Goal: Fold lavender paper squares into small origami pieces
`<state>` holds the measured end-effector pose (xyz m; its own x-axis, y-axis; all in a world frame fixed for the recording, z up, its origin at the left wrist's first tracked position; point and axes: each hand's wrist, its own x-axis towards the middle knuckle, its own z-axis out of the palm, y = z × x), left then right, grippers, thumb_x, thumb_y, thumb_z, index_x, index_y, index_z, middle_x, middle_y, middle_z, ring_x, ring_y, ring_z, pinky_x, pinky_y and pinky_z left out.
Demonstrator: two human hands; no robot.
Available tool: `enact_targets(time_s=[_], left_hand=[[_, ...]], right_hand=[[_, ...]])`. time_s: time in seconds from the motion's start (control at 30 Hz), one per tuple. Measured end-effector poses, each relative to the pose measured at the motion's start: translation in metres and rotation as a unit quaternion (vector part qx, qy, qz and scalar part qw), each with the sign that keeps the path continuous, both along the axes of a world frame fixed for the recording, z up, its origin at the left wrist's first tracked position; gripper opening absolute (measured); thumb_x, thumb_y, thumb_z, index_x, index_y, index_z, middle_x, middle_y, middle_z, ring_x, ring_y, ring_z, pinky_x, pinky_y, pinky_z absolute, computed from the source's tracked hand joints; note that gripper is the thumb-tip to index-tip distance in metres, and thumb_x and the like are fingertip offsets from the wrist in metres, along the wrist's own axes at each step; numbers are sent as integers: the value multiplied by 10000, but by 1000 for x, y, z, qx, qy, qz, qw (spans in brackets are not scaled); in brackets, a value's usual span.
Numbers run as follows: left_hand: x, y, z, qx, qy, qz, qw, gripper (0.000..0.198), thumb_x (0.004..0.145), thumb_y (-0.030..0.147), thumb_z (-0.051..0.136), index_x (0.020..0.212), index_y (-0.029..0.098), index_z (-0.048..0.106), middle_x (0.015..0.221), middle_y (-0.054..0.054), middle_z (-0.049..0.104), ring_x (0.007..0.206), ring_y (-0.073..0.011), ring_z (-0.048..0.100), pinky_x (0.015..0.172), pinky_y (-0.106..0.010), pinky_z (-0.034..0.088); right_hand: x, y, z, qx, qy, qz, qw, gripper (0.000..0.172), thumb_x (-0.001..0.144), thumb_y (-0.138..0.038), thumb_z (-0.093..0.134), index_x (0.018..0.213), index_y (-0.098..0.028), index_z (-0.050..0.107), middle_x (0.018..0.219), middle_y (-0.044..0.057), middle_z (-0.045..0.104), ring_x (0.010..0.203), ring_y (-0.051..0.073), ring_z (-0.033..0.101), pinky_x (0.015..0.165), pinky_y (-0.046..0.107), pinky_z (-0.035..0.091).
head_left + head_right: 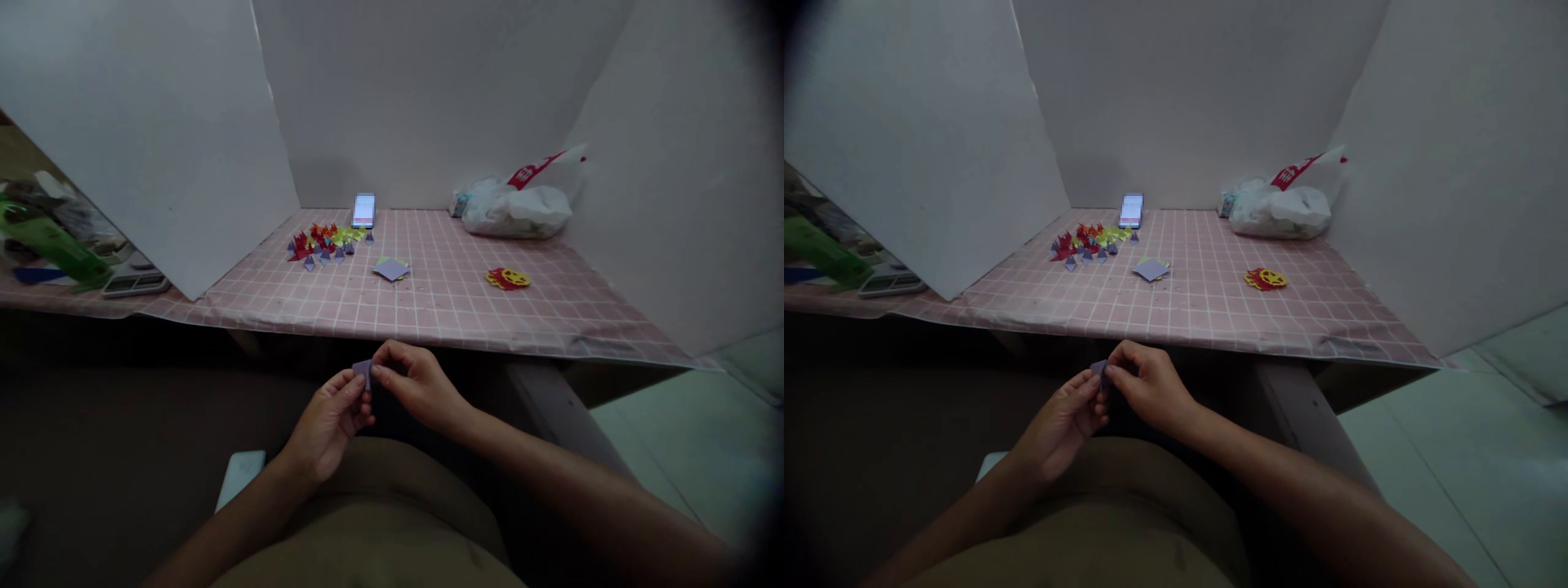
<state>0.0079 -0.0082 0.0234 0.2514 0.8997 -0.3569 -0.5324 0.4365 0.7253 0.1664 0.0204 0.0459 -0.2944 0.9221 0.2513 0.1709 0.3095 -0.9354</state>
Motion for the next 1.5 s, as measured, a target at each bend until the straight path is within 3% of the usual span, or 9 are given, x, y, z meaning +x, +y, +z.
enact_targets(time_s=[0.23, 0.43, 0.63, 0.83, 1.03, 1.2, 1.5], left_hand=[[1, 0, -2, 61, 77, 49, 994, 234, 686, 310, 827, 777, 142, 691, 665, 33, 569, 591, -69, 497, 558, -185, 424], [0, -2, 0, 125, 168, 72, 975, 175, 767, 305, 733, 709, 156, 662, 619, 33, 545, 573, -87, 440, 573, -210, 372], [-2, -2, 4, 212, 268, 75, 937, 192, 795, 287, 701, 651, 174, 644, 634, 34, 529, 617, -109, 455, 604, -223, 362], [-4, -1, 1, 201, 290, 53, 934, 160, 815, 314, 681, 741, 173, 687, 627, 18, 586, 588, -119, 501, 573, -227, 399], [-7, -1, 1, 194, 298, 26, 934, 223, 798, 340, 699, 668, 169, 637, 556, 30, 546, 508, -97, 465, 506, -214, 364], [-7, 0, -1, 189, 295, 7, 937, 253, 785, 359, 709, 644, 173, 613, 538, 39, 525, 476, -90, 454, 478, -213, 342], [-9, 2, 2, 228, 312, -19, 922, 251, 835, 376, 634, 705, 162, 618, 625, 8, 582, 583, -122, 514, 579, -247, 425]], right_hand=[[0, 0, -1, -40, 24, 23, 999, 122, 853, -230, 559, 749, -179, 597, 674, -15, 575, 630, 125, 511, 600, 253, 399], [3, 2, 3, -61, 27, 53, 996, 309, 940, -349, 502, 702, -172, 592, 649, -3, 577, 634, 128, 525, 629, 264, 415], [-1, 2, -5, -87, 17, 33, 996, 141, 823, -280, 643, 739, -167, 636, 644, -16, 593, 596, 117, 517, 562, 240, 391], [1, 1, -4, -49, -10, 7, 999, 185, 851, -258, 588, 688, -172, 609, 590, -17, 572, 556, 114, 500, 536, 242, 366], [3, 4, -2, -83, -10, 46, 995, 271, 875, -351, 594, 678, -167, 612, 583, -15, 571, 546, 108, 493, 531, 237, 371], [2, 1, -5, -72, -20, 36, 997, 297, 868, -350, 601, 638, -163, 604, 551, -15, 548, 528, 104, 476, 508, 230, 351], [2, 3, -8, -58, -57, 43, 996, 330, 920, -335, 511, 638, -169, 557, 516, -21, 534, 483, 97, 474, 476, 215, 336]])
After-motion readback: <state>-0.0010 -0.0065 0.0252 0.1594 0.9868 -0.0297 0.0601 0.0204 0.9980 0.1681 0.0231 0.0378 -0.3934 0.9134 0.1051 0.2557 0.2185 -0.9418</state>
